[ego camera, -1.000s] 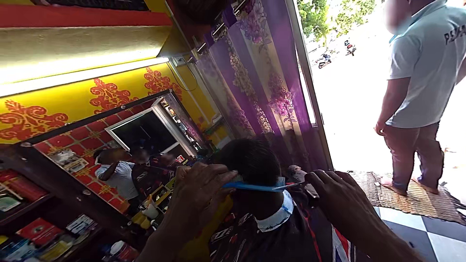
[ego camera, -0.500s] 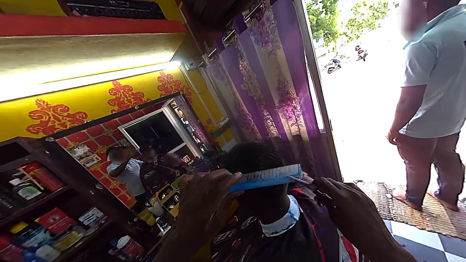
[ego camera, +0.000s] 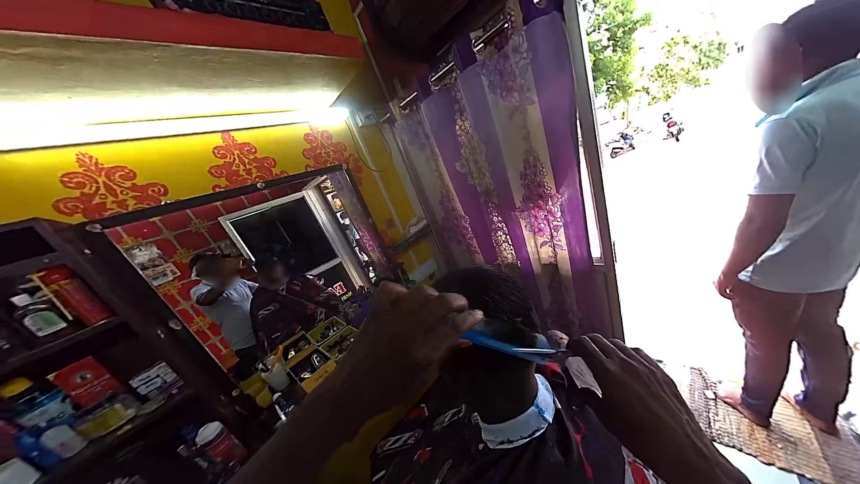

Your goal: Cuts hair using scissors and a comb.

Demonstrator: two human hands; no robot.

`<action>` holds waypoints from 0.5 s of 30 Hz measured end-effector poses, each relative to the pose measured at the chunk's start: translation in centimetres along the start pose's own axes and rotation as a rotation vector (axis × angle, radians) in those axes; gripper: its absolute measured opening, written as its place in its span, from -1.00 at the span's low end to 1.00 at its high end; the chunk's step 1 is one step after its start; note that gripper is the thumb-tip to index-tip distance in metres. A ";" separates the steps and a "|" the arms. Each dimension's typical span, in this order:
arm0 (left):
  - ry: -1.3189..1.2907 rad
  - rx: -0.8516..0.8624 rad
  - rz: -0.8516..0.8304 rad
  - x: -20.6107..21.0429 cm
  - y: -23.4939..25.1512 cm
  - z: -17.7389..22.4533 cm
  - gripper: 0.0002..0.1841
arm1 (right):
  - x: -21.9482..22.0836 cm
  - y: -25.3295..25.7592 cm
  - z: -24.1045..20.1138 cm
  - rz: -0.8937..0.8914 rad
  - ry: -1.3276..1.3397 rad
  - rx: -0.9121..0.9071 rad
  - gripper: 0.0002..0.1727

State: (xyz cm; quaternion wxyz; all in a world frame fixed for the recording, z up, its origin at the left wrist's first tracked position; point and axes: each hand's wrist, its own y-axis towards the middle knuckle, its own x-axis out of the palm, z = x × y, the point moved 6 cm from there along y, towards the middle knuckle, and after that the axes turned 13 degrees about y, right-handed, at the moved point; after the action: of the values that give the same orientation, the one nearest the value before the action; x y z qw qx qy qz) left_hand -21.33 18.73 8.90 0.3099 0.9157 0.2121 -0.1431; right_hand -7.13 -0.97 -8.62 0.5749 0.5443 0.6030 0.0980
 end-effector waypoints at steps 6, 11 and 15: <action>-0.047 -0.268 0.238 -1.7 4.5 -3.1 -0.67 | 0.9 0.5 5.8 0.128 0.305 0.214 -0.69; -0.365 -0.670 0.363 -3.7 1.0 -6.6 -0.69 | 1.0 -2.8 9.1 0.141 0.516 0.167 -0.73; -0.348 -0.670 0.295 0.0 -8.7 -1.3 -0.71 | -0.2 -5.9 10.7 0.054 0.448 0.343 -0.70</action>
State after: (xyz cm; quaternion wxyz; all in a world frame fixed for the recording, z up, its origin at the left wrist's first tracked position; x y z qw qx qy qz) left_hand -25.31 25.77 5.50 0.6395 0.7468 0.0575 -0.1731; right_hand -1.78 -8.83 -16.33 0.3238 0.6144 0.7080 0.1279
